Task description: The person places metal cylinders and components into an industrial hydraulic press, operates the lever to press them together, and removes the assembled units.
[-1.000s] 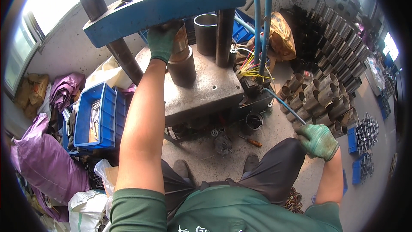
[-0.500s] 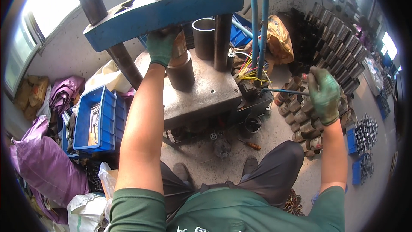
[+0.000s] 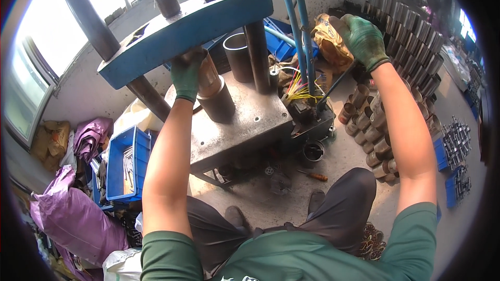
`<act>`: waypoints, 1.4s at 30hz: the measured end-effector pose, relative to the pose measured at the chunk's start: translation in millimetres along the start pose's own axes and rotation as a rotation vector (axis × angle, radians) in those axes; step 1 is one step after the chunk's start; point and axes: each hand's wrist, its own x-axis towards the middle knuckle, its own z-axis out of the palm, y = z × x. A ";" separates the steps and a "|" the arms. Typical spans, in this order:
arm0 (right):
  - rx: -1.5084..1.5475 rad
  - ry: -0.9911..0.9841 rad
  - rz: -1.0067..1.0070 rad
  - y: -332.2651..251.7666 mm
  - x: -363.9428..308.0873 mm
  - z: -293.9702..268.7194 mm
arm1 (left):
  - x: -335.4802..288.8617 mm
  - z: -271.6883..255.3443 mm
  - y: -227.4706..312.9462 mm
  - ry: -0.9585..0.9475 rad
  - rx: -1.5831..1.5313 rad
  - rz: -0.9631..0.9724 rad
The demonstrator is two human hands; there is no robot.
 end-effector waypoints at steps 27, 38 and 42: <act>-0.059 -0.078 0.059 -0.7 -5.7 -13.1 | 17.7 -23.8 43.6 -0.134 0.413 0.293; -0.012 -0.081 0.061 -3.8 -8.8 -21.4 | 16.2 -44.4 63.7 -0.242 0.497 0.519; -0.031 -0.136 0.096 -5.5 -9.0 -23.6 | -0.2 -35.1 55.8 -0.335 0.421 0.496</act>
